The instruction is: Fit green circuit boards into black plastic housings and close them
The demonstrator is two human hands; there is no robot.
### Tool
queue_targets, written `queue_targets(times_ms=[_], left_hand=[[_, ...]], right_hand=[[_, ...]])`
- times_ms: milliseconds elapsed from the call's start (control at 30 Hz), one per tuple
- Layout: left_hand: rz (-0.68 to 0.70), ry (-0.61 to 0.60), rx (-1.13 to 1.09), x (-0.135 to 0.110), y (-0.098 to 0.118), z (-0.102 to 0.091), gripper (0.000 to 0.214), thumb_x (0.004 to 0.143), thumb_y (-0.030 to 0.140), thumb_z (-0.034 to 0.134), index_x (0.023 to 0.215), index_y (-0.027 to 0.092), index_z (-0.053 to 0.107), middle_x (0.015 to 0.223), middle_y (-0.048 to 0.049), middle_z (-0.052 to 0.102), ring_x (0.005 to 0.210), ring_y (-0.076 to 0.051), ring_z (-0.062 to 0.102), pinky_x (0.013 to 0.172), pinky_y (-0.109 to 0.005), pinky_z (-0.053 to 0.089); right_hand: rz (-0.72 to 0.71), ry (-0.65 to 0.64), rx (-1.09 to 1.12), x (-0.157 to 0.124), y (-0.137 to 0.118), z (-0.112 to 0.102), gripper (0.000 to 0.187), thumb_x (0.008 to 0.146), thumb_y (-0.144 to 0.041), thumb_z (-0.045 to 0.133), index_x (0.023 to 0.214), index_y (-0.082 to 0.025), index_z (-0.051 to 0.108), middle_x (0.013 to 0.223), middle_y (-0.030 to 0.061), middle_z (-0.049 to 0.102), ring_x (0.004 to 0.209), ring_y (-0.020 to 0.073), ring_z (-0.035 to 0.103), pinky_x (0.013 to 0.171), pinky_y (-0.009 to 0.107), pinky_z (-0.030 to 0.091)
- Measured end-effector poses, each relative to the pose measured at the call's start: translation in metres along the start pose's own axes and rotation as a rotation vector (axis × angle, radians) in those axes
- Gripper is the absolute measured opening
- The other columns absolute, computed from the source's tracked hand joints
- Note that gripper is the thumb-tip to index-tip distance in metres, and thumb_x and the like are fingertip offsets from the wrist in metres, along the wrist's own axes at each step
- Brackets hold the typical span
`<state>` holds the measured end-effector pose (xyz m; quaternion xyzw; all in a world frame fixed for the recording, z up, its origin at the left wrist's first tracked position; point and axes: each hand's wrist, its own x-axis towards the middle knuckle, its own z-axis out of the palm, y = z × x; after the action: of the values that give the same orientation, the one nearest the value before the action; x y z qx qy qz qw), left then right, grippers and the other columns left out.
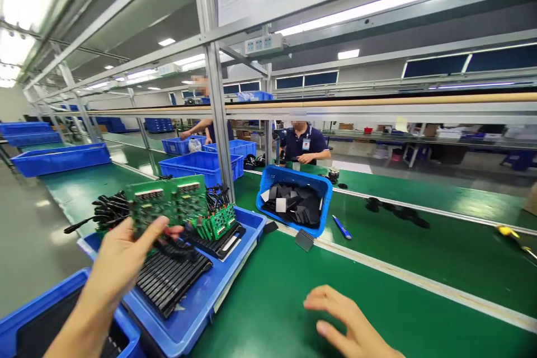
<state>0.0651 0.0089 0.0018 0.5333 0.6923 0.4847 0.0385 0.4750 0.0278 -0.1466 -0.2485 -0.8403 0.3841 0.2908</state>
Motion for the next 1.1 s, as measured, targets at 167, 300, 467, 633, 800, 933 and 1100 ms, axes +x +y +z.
queue_targets(times_ms=[167, 300, 467, 633, 800, 933, 1100], left_hand=[[-0.554, -0.778, -0.783, -0.086, 0.048, 0.141, 0.058, 0.074, 0.046, 0.070, 0.111, 0.009, 0.046, 0.104, -0.0149, 0.061, 0.081, -0.024, 0.064, 0.059, -0.029, 0.052], [-0.894, -1.128, -0.958, -0.132, 0.042, 0.235, 0.049, 0.081, 0.033, 0.066, 0.119, 0.008, 0.047, 0.119, -0.0182, 0.054, 0.086, -0.023, 0.064, 0.062, -0.027, 0.053], [-0.922, -1.235, -0.964, -0.138, 0.022, 0.291, 0.053, 0.087, 0.043, 0.057, 0.122, 0.004, 0.046, 0.120, -0.0213, 0.053, 0.084, -0.022, 0.063, 0.065, -0.030, 0.053], [-0.701, -1.158, -0.887, -0.139, 0.016, 0.304, 0.055, 0.085, 0.046, 0.059, 0.118, 0.003, 0.049, 0.105, -0.0172, 0.058, 0.070, -0.012, 0.055, 0.061, -0.026, 0.051], [-0.402, -1.015, -0.724, -0.150, 0.006, 0.301, 0.062, 0.083, 0.055, 0.057, 0.111, 0.000, 0.055, 0.096, -0.0138, 0.061, 0.081, -0.017, 0.056, 0.073, -0.029, 0.050], [-0.215, -0.977, -0.655, -0.151, -0.001, 0.300, 0.054, 0.085, 0.053, 0.055, 0.107, 0.004, 0.060, 0.103, -0.0118, 0.062, 0.095, -0.021, 0.057, 0.086, -0.029, 0.045], [-0.098, -0.933, -0.562, -0.152, 0.002, 0.294, 0.045, 0.087, 0.051, 0.052, 0.098, 0.009, 0.064, 0.095, -0.0069, 0.064, 0.090, -0.021, 0.058, 0.080, -0.028, 0.044]], right_hand=[[0.292, 0.251, 0.807, 0.013, 0.033, 0.000, 0.050, 0.095, -0.050, 0.039, 0.131, -0.016, 0.046, 0.121, 0.0155, 0.050, 0.106, 0.0217, 0.052, 0.088, 0.038, 0.045], [0.364, 0.518, 0.941, 0.011, 0.057, 0.003, 0.041, 0.093, -0.044, 0.046, 0.120, -0.013, 0.054, 0.116, 0.0134, 0.053, 0.098, 0.0202, 0.055, 0.086, 0.035, 0.045], [0.378, 0.598, 0.770, -0.001, 0.080, 0.002, 0.040, 0.089, -0.041, 0.052, 0.118, -0.013, 0.053, 0.109, 0.0104, 0.056, 0.094, 0.0188, 0.054, 0.086, 0.032, 0.042], [0.394, 0.709, 0.488, -0.003, 0.096, 0.003, 0.047, 0.085, -0.040, 0.057, 0.120, -0.011, 0.050, 0.093, 0.0069, 0.048, 0.077, 0.0141, 0.047, 0.073, 0.026, 0.040], [0.471, 0.841, 0.246, -0.002, 0.099, 0.006, 0.028, 0.077, -0.032, 0.065, 0.092, -0.010, 0.057, 0.079, 0.0042, 0.048, 0.067, 0.0121, 0.041, 0.062, 0.025, 0.034], [0.530, 0.798, 0.271, -0.002, 0.099, 0.006, 0.035, 0.081, -0.043, 0.060, 0.086, -0.008, 0.060, 0.077, 0.0074, 0.055, 0.067, 0.0137, 0.045, 0.062, 0.026, 0.035], [0.600, 0.804, 0.349, -0.004, 0.099, 0.004, 0.046, 0.078, -0.051, 0.062, 0.083, -0.006, 0.058, 0.077, 0.0081, 0.054, 0.069, 0.0138, 0.044, 0.063, 0.026, 0.034]])
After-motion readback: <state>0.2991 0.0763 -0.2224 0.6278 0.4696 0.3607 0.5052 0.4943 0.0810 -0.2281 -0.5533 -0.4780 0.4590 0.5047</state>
